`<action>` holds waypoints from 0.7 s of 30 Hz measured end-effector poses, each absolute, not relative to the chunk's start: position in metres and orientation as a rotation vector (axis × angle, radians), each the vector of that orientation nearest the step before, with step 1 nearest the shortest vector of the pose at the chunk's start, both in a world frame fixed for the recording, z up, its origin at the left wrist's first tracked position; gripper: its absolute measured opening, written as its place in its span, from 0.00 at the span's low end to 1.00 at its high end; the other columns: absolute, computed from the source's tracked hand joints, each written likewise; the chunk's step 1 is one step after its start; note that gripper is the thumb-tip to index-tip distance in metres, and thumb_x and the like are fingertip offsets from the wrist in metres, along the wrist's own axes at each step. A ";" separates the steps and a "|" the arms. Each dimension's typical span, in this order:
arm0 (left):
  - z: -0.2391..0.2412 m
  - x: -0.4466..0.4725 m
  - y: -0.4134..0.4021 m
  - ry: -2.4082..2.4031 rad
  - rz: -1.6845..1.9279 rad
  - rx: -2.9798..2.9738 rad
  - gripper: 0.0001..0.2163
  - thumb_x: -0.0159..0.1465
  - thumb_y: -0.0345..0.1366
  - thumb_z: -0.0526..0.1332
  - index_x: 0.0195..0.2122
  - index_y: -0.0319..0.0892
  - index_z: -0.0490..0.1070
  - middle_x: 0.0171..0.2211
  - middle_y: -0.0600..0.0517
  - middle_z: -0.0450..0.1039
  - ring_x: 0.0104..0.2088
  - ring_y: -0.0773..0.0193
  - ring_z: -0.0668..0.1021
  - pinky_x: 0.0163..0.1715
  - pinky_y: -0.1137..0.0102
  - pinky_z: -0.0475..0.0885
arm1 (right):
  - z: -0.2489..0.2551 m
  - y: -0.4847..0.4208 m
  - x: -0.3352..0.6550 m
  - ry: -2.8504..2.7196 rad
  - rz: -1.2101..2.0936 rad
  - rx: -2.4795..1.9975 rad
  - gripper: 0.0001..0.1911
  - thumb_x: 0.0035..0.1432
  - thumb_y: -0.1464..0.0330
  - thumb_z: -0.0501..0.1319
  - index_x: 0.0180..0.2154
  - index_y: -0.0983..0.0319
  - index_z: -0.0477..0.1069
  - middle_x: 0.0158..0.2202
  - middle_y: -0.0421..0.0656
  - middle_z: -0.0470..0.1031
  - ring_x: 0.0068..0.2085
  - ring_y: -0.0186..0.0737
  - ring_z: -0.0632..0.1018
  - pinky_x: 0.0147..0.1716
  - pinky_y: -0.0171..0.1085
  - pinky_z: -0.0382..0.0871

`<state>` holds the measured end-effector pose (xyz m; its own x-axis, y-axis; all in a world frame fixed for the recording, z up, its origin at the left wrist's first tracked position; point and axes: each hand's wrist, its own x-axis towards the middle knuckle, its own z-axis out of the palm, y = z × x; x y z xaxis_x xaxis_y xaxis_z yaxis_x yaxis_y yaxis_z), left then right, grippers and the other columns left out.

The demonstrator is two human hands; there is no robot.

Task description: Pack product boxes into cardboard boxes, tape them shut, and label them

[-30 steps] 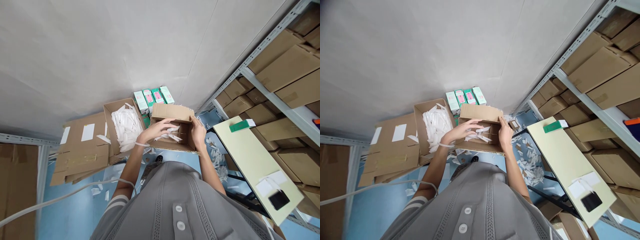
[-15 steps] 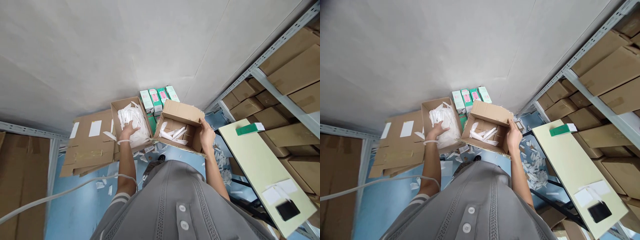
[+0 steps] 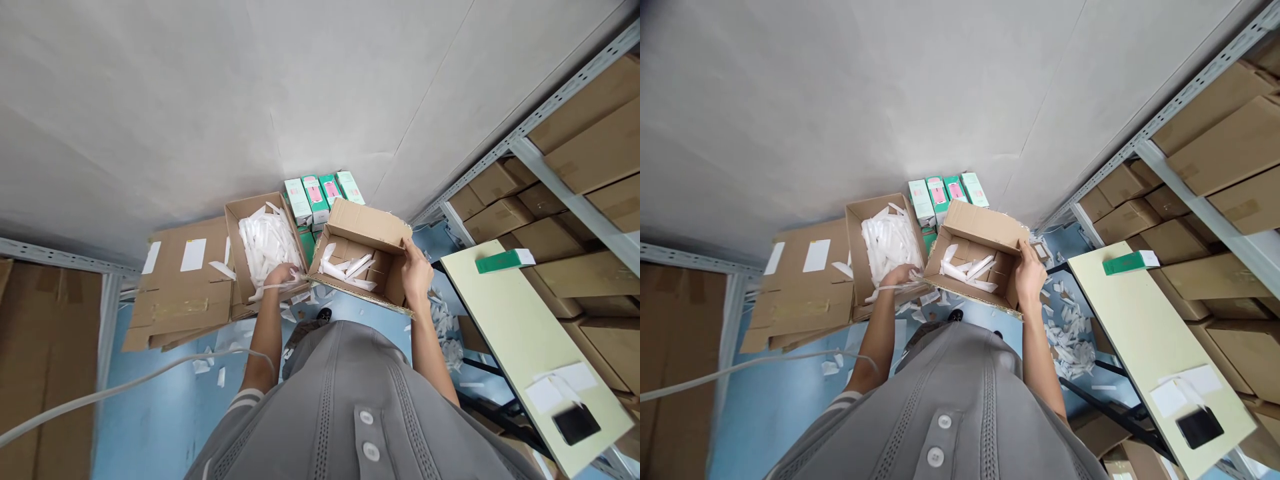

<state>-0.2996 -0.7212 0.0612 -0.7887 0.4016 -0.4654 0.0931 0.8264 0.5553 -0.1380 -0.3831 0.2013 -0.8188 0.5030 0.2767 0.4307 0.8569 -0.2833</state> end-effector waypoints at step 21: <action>0.234 -0.284 -0.702 3.049 1.666 0.410 0.04 0.63 0.33 0.57 0.35 0.43 0.71 0.38 0.51 0.73 0.45 0.60 0.74 0.50 0.66 0.67 | 0.209 -0.389 -0.135 -2.703 0.333 -0.711 0.33 0.57 0.80 0.48 0.61 0.55 0.66 0.61 0.41 0.70 0.56 0.43 0.76 0.52 0.40 0.72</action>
<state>-0.2841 -0.7017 0.2341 -0.9105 0.0314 0.4124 0.3640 0.5341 0.7630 -0.1346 -0.3894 0.2094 -0.8227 0.5103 0.2504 0.4344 0.8485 -0.3022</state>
